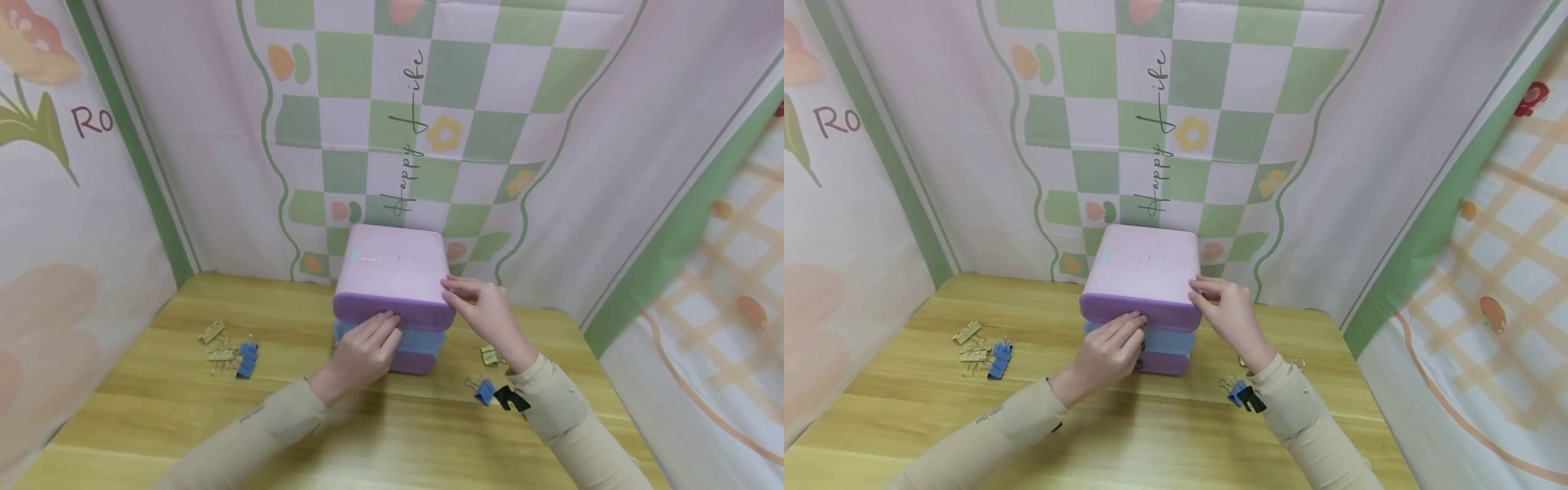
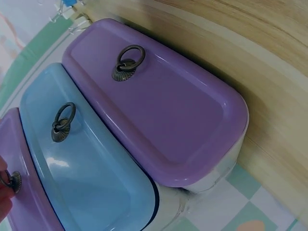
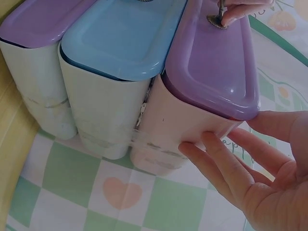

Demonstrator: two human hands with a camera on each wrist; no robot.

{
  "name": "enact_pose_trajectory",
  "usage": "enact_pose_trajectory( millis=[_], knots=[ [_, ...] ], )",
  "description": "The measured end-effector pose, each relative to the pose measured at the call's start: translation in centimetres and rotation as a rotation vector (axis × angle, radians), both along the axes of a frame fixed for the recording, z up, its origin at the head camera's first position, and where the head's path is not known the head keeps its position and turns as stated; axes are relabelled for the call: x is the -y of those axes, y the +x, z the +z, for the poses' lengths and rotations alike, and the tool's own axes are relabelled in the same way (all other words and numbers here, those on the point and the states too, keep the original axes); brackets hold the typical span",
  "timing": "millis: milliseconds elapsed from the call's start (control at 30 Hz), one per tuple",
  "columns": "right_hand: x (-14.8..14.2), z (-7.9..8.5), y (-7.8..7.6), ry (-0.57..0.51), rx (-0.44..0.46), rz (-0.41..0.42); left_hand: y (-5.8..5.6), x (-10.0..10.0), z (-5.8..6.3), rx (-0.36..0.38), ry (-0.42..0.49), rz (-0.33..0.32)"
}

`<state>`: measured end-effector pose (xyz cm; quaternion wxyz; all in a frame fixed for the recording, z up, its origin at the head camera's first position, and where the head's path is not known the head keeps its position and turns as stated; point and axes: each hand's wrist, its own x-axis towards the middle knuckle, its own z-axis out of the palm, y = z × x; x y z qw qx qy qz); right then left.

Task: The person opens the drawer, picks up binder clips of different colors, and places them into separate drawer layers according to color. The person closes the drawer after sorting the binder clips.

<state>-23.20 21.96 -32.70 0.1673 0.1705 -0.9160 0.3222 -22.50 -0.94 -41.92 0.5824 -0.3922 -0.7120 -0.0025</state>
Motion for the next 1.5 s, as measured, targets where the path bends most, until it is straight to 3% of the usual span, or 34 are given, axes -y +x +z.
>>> enact_pose_trajectory(
  millis=[700, 1133, 1500],
  knots=[
    [-0.1, 0.0, -0.2, 0.022, -0.018, -0.002, -0.3, 0.4, -0.6, -0.009, -0.009, -0.021],
    [-0.2, -0.1, -0.2, 0.011, -0.002, -0.007, -0.8, 1.6, -0.5, 0.005, -0.186, -0.076],
    [-0.2, 0.0, -0.1, 0.014, 0.012, -0.004, -0.7, 2.5, -1.6, -0.030, -0.203, -0.102]
  ],
)
